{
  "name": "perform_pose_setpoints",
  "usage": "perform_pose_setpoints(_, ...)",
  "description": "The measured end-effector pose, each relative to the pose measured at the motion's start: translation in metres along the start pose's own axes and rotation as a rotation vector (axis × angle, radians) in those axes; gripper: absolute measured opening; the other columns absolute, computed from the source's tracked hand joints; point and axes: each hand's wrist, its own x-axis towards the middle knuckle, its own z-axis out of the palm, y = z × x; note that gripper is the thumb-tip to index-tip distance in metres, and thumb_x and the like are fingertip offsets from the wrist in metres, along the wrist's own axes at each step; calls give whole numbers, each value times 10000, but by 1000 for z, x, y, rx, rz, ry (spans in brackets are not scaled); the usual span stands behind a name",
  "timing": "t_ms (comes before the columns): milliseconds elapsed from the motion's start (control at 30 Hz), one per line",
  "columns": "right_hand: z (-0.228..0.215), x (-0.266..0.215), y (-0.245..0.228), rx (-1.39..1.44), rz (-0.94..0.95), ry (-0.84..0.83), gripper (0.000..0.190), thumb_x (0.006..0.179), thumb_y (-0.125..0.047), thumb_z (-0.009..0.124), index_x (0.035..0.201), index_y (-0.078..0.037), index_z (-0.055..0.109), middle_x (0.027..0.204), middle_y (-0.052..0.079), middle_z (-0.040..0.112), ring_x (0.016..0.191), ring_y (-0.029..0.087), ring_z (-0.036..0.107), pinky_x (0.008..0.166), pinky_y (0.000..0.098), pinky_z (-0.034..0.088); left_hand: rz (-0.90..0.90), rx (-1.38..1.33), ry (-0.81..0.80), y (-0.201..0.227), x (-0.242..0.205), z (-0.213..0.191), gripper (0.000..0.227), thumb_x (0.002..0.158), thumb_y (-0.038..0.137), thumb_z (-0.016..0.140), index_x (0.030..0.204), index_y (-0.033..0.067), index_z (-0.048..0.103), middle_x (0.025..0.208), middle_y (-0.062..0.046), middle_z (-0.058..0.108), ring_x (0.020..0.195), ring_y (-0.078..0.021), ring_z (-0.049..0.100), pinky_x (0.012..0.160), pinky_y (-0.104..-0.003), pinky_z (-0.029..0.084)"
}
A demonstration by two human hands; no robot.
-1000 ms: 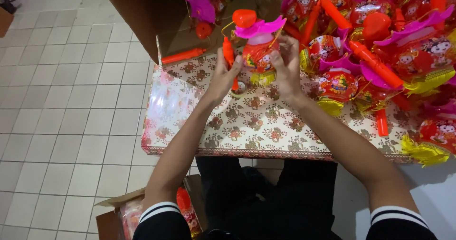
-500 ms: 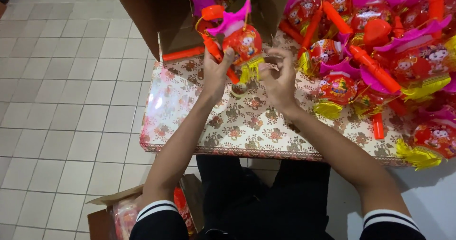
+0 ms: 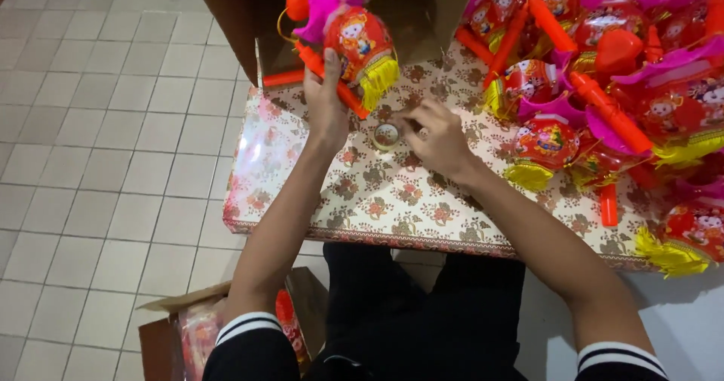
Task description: Assembling plastic lanterns by attaching handles and packing them into a cardboard box.
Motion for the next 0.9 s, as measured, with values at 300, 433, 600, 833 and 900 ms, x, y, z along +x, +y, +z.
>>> perform_pose_setpoints(300, -15, 11, -12, 744, 536, 254, 317, 941, -105, 739, 1181, 3, 561, 1005, 177, 659, 911, 228, 676, 706, 361, 623, 243, 240, -310, -20, -20, 5, 653, 857, 510, 847, 1271, 129, 515, 1050, -46, 666, 880, -153, 697, 744, -336, 655)
perform_pose_setpoints(433, -10, 13, -8, 717, 575, 174, 145, 912, 13, 743, 1049, 14, 696, 857, 182, 717, 713, 211, 733, 547, 317, 606, 277, 232, -191, 5, -25, 17, 606, 848, 501, 836, 1218, 144, 516, 982, -12, 652, 795, -119, 687, 690, -295, 666)
perform_pose_setpoints(600, -8, 13, -34, 710, 539, 93, 158, 943, -109, 778, 1066, -20, 734, 908, 171, 727, 799, 182, 707, 618, 338, 617, 238, 48, -138, -3, 2, -6, 573, 920, 468, 779, 1260, 89, 518, 987, -56, 689, 760, -176, 738, 671, -358, 688)
perform_pose_setpoints(833, -22, 17, -26, 1016, 668, 117, 461, 967, -317, 756, 1221, -14, 518, 1052, 144, 605, 839, 211, 703, 693, 354, 685, 219, 265, -293, -35, -7, -4, 534, 861, 408, 861, 1171, 118, 538, 929, 1, 643, 781, -99, 689, 675, -286, 641)
perform_pose_setpoints(900, -15, 6, -7, 915, 611, 109, 378, 965, -246, 777, 1158, 16, 585, 957, 160, 641, 751, 217, 714, 627, 342, 649, 245, 265, -279, -11, -22, 8, 509, 886, 433, 826, 1159, 123, 530, 929, -7, 633, 778, -116, 688, 667, -289, 640)
